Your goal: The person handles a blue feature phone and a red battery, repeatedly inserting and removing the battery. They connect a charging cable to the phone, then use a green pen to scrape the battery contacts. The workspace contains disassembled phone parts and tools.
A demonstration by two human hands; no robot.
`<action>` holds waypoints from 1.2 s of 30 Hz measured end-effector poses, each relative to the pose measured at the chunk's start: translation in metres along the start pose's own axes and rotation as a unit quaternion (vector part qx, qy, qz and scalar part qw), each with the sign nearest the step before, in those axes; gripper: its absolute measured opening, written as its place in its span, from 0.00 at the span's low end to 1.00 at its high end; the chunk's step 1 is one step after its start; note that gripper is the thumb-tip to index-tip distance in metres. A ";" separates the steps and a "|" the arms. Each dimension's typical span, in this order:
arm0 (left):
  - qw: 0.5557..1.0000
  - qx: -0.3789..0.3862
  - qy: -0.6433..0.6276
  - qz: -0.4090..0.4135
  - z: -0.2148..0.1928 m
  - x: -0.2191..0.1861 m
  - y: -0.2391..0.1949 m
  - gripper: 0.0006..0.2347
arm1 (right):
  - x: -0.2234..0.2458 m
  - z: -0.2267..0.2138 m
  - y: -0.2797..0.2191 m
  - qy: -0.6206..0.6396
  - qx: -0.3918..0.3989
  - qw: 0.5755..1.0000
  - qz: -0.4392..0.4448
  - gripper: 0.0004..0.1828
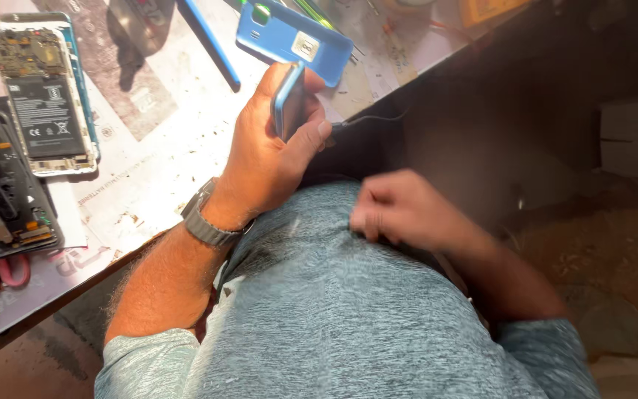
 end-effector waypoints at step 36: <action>0.754 -0.197 -0.626 -0.033 -0.069 0.061 -0.008 0.14 | 0.073 0.053 0.050 -0.234 -0.133 0.856 -0.442 0.11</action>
Point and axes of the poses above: each hand's wrist, its own y-axis towards the middle knuckle, its own z-axis out of the palm, x = y × z, the point moved 6 cm from there along y, towards the middle knuckle
